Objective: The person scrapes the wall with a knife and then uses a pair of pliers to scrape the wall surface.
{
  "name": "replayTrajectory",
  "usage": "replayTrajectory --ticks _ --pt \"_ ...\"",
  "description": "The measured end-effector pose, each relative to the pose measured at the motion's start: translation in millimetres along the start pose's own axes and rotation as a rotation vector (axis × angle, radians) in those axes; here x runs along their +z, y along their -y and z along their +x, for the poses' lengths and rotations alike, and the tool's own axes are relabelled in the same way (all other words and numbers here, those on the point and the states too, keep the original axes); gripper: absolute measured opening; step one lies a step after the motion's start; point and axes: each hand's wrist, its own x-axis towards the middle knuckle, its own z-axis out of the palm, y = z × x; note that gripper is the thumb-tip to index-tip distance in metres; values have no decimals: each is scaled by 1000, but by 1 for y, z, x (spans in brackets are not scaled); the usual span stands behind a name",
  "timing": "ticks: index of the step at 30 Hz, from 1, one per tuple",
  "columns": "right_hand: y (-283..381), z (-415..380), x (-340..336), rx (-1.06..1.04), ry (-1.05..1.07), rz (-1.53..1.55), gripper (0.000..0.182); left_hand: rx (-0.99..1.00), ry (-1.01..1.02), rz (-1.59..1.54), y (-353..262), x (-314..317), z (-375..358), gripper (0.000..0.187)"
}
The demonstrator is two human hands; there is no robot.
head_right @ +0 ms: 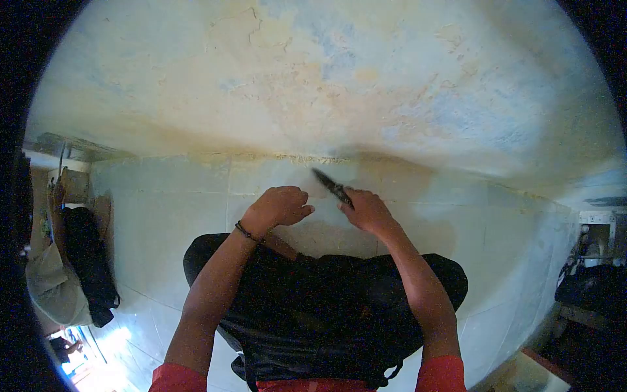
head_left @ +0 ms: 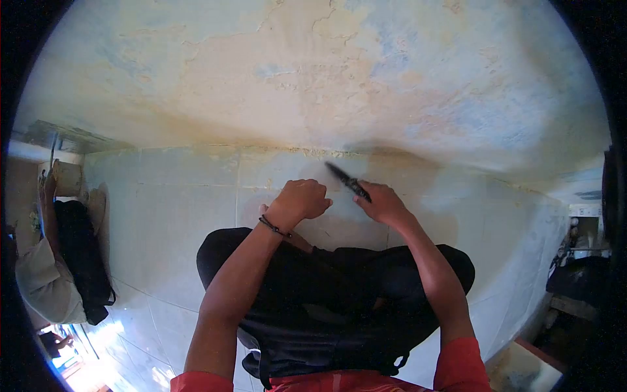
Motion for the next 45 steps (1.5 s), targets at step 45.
replayTrajectory --ticks 45 --pt "10 3 9 -13 -137 -83 46 42 26 -64 -9 -2 -9 42"
